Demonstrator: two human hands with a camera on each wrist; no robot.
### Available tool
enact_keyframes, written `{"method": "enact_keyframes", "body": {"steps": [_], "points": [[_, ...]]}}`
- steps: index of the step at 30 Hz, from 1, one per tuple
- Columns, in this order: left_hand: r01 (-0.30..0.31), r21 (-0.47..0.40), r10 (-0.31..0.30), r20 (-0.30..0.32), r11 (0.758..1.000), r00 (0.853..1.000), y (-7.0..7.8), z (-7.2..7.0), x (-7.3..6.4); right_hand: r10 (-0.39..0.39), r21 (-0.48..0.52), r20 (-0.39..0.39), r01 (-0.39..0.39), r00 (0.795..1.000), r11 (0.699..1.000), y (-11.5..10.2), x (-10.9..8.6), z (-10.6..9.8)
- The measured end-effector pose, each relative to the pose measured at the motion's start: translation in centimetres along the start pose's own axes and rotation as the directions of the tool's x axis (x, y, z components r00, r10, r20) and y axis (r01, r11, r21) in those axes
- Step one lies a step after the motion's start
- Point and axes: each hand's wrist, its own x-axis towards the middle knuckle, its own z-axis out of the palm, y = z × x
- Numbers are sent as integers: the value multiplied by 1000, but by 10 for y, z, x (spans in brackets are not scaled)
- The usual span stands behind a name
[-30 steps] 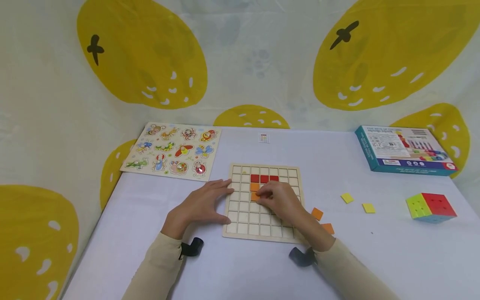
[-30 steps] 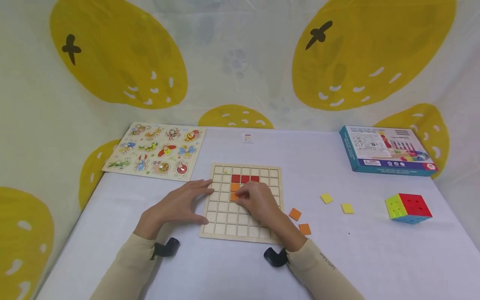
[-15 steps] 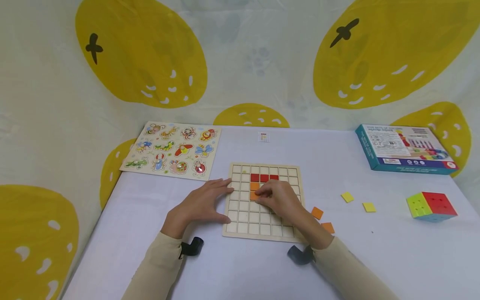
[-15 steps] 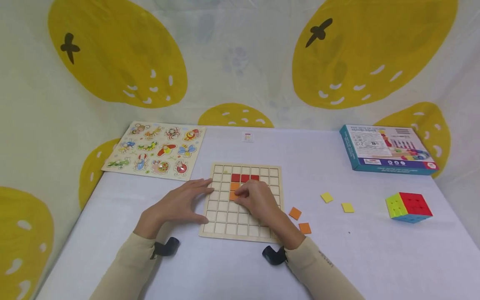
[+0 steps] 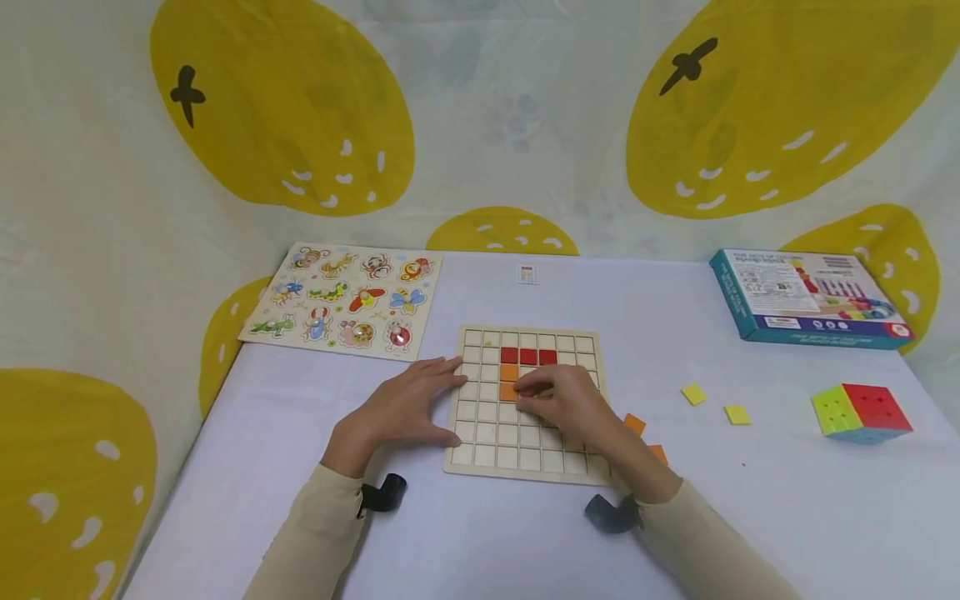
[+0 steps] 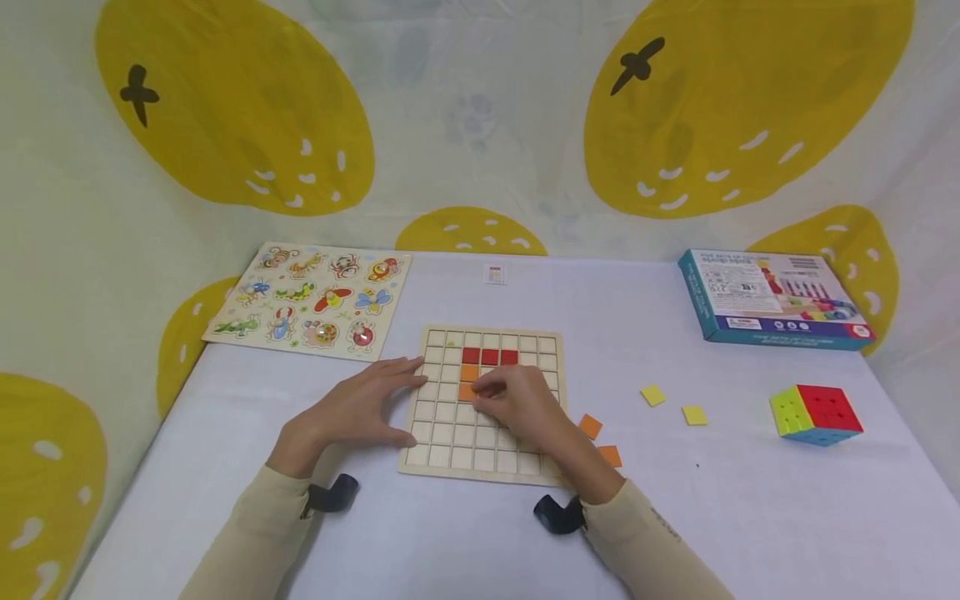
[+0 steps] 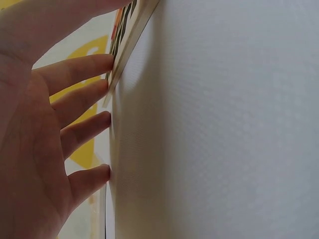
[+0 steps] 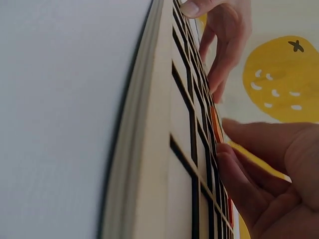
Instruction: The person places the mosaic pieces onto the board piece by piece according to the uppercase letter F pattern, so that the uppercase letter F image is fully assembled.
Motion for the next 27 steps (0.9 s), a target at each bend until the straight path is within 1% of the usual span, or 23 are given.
{"method": "enact_keyframes", "body": {"steps": [2,4,5,8,10,12,17,20,24,27], "points": [[-3,-1,3,-3,1000,1000,0,0,0,2,52,19,-3,1000,999,2,-4,-4],[-4,-3,4,-4,1000,1000,0,0,0,-15,103,29,12,999,995,5,-8,-8],[-4,-2,4,-4,1000,1000,0,0,0,-28,112,27,25,999,993,6,-10,-10],[0,-4,0,-4,1000,1000,0,0,-1,-77,98,10,75,997,992,8,-17,-18],[3,-5,-3,-5,1000,1000,0,-1,-1,-94,57,-11,94,996,994,11,-23,-25],[6,-7,-6,-4,1000,1000,0,0,-1,-95,8,-35,96,995,995,15,-29,-32],[4,-7,-4,-5,1000,1000,0,1,-1,-83,-93,-107,73,991,993,28,-44,-52],[-4,-10,4,-10,1000,1000,0,1,-1,-72,-134,-152,51,986,990,37,-55,-64],[-5,-11,5,-5,1000,1000,1,0,-1,-10,-169,-190,-22,982,985,48,-69,-79],[3,-10,-3,1,1000,1000,2,0,-1,38,-201,-202,-80,979,976,55,-79,-85]]}}
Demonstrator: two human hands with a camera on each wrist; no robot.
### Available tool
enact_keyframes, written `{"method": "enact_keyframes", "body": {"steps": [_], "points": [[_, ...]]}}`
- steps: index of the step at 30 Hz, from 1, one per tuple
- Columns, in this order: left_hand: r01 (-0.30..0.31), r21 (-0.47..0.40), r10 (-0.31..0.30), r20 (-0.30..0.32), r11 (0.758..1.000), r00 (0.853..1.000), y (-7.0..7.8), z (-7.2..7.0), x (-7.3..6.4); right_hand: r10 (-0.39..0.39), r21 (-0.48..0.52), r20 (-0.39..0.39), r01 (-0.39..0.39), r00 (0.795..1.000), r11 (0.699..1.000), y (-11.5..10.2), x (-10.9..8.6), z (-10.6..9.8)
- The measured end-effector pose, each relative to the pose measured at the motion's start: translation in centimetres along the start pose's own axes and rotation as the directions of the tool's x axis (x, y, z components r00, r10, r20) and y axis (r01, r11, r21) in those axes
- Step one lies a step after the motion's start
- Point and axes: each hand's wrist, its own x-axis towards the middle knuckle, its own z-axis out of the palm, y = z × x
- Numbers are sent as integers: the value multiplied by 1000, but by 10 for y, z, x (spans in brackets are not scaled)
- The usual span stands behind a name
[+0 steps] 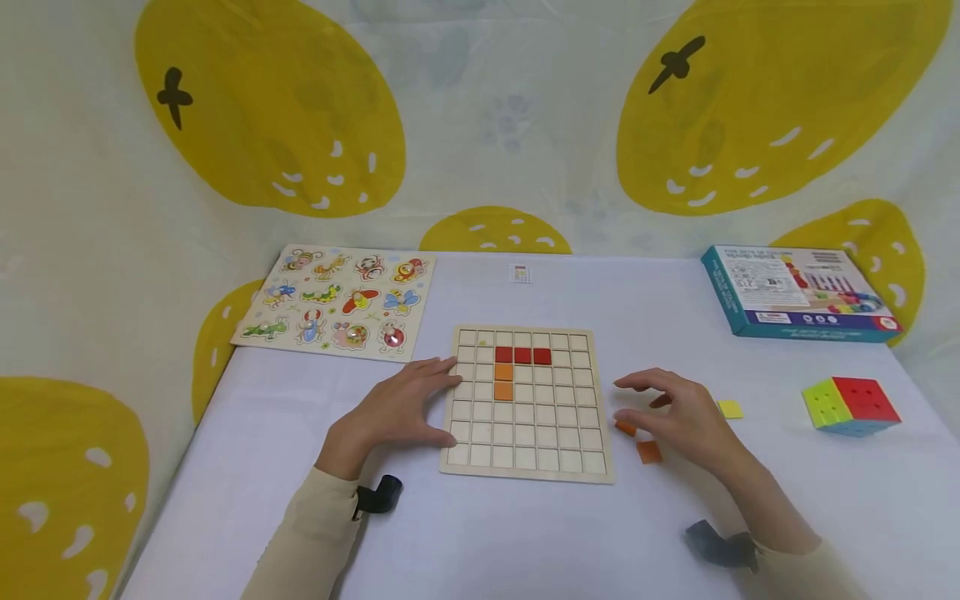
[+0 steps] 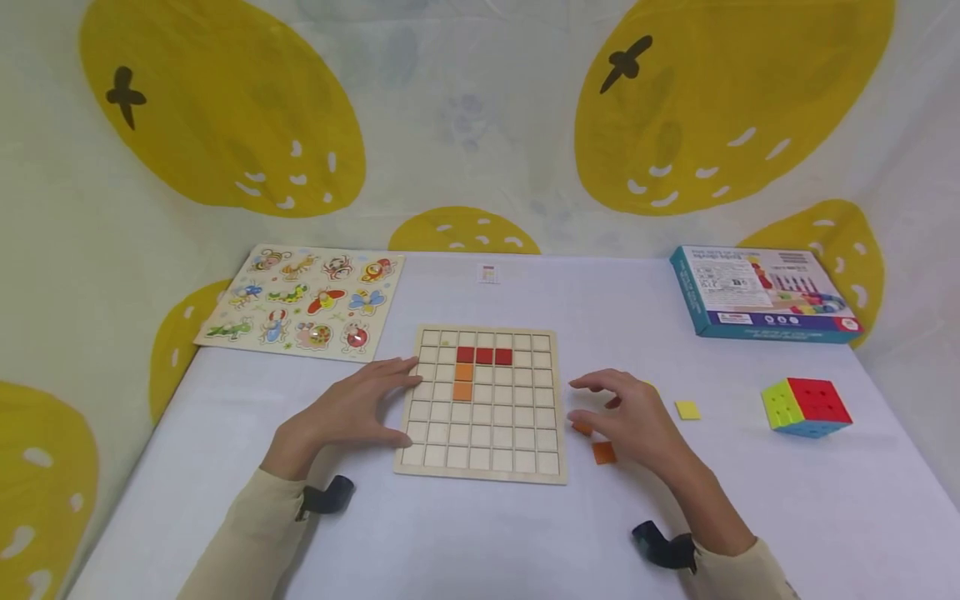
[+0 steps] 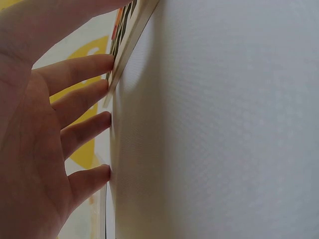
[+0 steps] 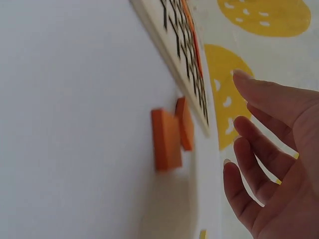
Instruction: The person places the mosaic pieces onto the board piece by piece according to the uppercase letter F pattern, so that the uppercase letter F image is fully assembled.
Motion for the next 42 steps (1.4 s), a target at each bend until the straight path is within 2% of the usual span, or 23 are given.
{"method": "enact_keyframes", "body": {"steps": [5,11,24,29,34,42], "points": [[2,-7,-2,0,1000,1000,0,0,0,46,-58,31,-44,998,997,12,-9,-1],[-3,-18,3,-2,1000,1000,0,0,-1,62,-89,84,-55,994,995,20,-12,4],[-3,-15,3,-7,1000,1000,2,-1,-1,93,-99,80,-85,992,992,19,-7,7],[-2,-15,2,-6,1000,1000,1,-1,-1,130,-71,69,-125,989,990,18,-6,3],[1,-12,-1,-5,1000,1000,1,0,-1,175,-3,40,-175,984,985,19,-4,-2],[7,-7,-7,-3,1000,1000,1,0,-1,60,50,-88,-56,994,997,25,-3,-1]]}}
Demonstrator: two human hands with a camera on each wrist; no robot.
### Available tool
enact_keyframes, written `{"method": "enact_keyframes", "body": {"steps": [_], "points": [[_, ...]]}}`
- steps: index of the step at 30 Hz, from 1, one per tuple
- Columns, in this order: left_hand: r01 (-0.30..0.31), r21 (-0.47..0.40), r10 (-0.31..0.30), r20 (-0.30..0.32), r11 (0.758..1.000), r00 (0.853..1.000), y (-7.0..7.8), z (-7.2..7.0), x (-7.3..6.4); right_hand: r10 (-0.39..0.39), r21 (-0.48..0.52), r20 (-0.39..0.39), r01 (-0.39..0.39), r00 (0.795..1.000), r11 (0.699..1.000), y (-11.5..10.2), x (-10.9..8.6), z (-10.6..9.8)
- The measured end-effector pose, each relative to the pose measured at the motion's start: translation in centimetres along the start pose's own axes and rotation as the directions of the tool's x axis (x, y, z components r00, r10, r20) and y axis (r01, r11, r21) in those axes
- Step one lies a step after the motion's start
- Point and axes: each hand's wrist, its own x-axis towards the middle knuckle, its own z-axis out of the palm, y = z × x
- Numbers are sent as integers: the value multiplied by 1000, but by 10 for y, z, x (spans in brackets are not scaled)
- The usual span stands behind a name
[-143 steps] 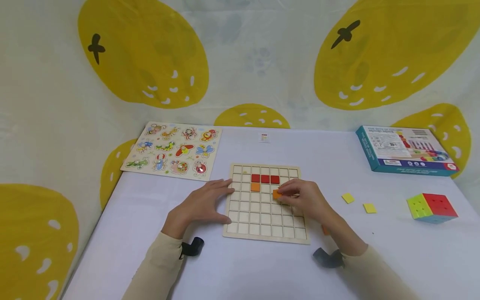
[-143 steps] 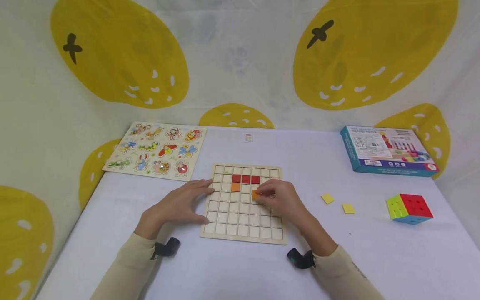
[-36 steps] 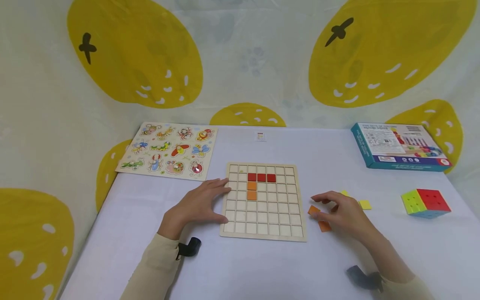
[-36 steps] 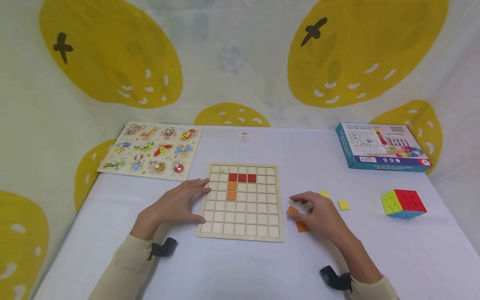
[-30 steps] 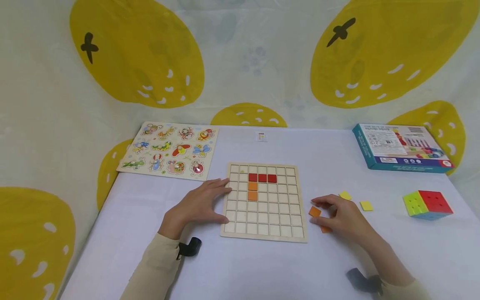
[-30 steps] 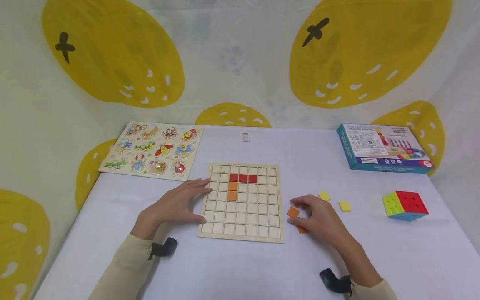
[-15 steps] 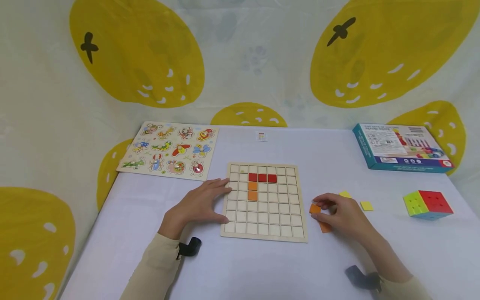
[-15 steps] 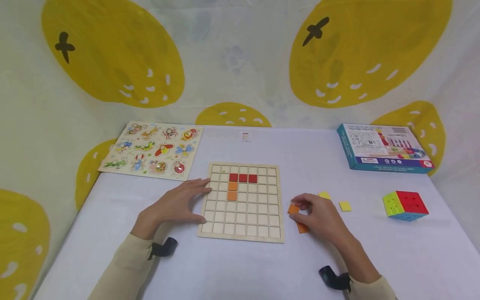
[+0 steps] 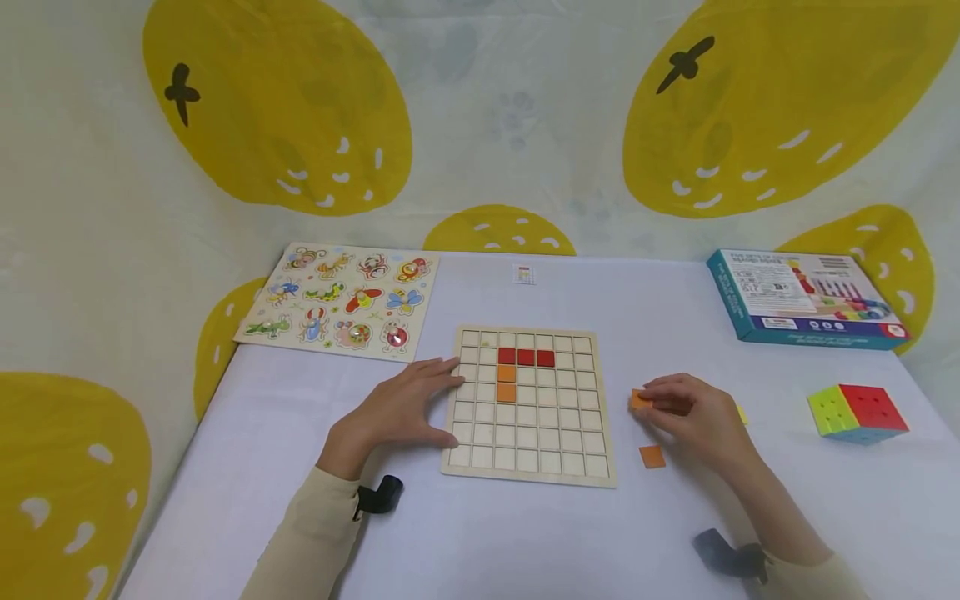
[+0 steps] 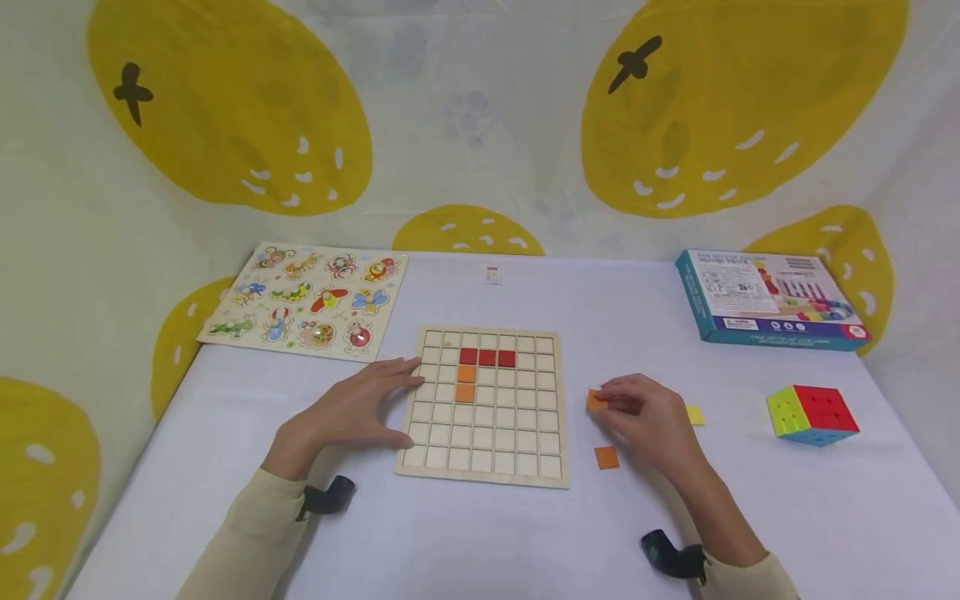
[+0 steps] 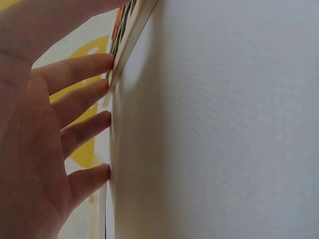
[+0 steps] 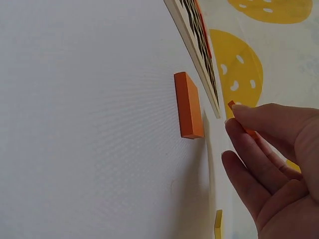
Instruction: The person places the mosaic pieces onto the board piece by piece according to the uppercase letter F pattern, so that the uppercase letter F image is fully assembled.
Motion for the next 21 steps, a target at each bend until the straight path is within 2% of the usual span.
{"method": "enact_keyframes", "body": {"steps": [21], "points": [[-12,15,12,-5,1000,1000,-4,1,1,-2,37,18,1,1000,999,-7,5,6]]}}
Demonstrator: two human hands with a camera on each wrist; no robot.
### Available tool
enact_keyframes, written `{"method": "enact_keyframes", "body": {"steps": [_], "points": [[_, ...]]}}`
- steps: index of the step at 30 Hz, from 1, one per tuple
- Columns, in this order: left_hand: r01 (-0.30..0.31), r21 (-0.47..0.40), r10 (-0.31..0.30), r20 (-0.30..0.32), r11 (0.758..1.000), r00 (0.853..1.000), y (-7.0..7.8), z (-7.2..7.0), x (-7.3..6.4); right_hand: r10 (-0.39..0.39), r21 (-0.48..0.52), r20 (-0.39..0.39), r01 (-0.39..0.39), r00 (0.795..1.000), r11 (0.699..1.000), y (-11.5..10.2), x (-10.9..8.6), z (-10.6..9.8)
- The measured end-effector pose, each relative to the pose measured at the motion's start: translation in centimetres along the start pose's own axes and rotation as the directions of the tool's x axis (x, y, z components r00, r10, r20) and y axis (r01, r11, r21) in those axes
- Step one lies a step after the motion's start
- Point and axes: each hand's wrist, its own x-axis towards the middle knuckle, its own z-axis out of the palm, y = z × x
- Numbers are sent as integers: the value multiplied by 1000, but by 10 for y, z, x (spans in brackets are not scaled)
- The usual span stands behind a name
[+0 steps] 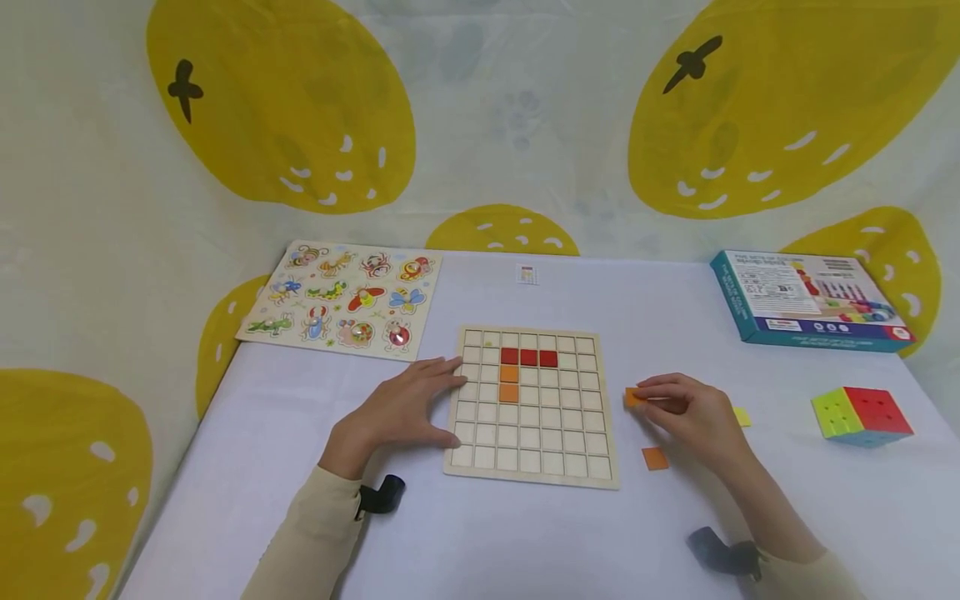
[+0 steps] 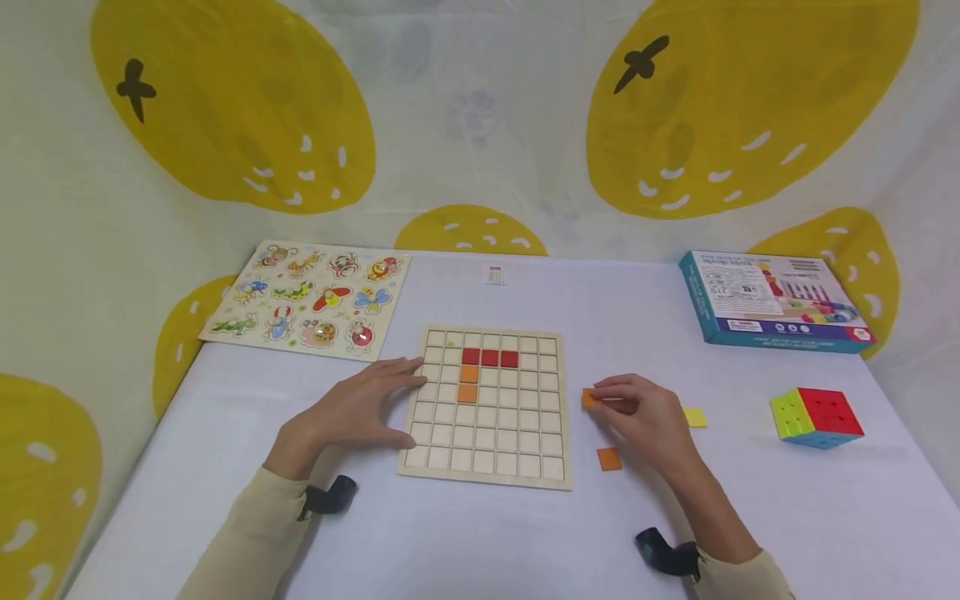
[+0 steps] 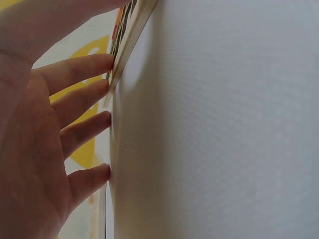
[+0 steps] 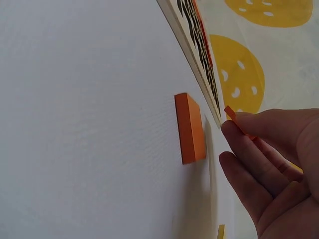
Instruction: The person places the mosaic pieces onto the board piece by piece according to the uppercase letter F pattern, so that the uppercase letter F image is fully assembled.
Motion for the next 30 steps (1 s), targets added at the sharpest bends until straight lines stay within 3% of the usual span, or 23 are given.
{"method": "enact_keyframes", "body": {"steps": [12,24,30], "points": [[5,1,-5,-2,1000,1000,0,0,0,-5,10,94,4,996,1000,-30,16,23],[1,0,-1,-5,1000,1000,0,0,1,-135,116,208,113,969,987,-67,30,64],[4,-5,-4,0,1000,1000,1,-1,0,-190,170,224,154,956,973,-84,32,78]]}}
